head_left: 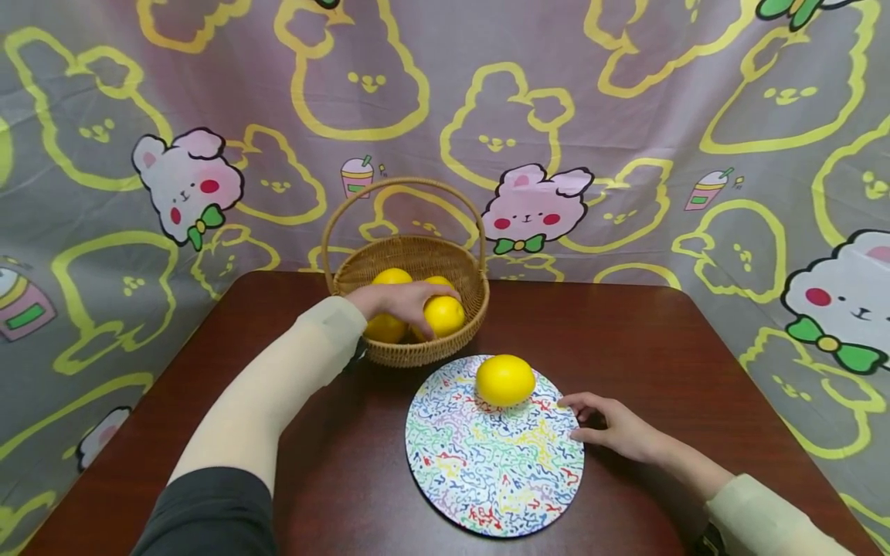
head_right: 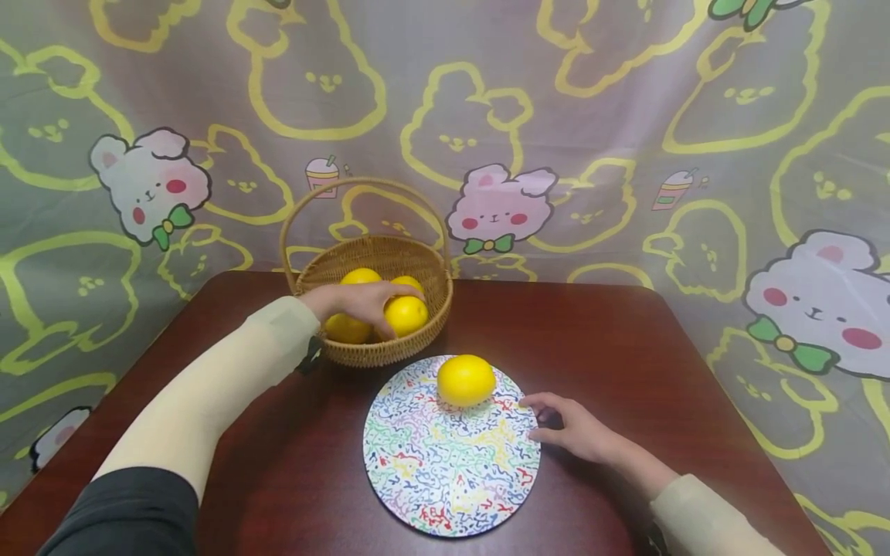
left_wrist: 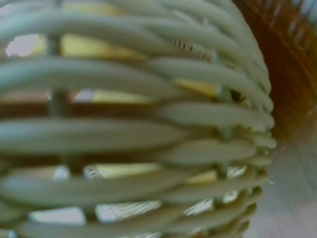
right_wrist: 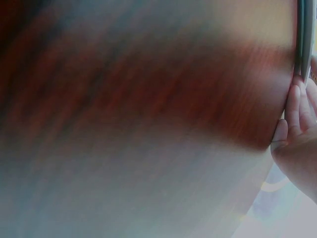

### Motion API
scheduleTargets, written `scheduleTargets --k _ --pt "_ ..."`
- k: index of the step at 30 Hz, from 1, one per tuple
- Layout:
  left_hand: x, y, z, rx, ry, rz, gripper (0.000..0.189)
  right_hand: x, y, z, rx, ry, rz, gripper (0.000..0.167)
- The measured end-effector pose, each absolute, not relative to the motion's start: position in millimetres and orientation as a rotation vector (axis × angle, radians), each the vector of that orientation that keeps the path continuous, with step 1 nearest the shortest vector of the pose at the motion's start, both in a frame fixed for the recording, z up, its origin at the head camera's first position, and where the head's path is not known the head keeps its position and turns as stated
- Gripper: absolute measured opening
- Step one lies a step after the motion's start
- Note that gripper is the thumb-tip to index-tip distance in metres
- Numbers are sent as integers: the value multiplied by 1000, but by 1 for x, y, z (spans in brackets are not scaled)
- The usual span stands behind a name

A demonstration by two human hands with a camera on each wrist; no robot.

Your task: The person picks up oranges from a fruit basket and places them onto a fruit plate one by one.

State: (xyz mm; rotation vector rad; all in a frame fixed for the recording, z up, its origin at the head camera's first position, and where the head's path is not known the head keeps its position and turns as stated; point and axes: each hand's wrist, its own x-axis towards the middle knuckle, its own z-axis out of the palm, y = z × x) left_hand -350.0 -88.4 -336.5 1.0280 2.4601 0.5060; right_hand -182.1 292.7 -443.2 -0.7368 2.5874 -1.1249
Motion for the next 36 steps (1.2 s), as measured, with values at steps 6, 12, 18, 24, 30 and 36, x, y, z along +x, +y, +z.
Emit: scheduleTargets --k 6,12,18,24,30,36 --pt "-348 -91 -331 1030 2448 548 85 -183 293 -443 -722 2579 -1125 46" --pt "-347 -92 -326 1032 2431 605 84 -183 293 -442 -734 2583 -1129 44" --pt "-344 -92 -322 1025 2450 618 83 -182 293 -443 -748 2579 -1137 45" --pt "-341 -95 -317 1031 2455 630 82 -181 293 -443 -720 2565 -1142 45" --pt "-338 -98 -310 1022 2463 647 84 -181 292 -443 -731 2555 -1149 44" --pt "-335 -99 -301 1017 2477 635 85 -181 292 -442 -727 2562 -1142 44"
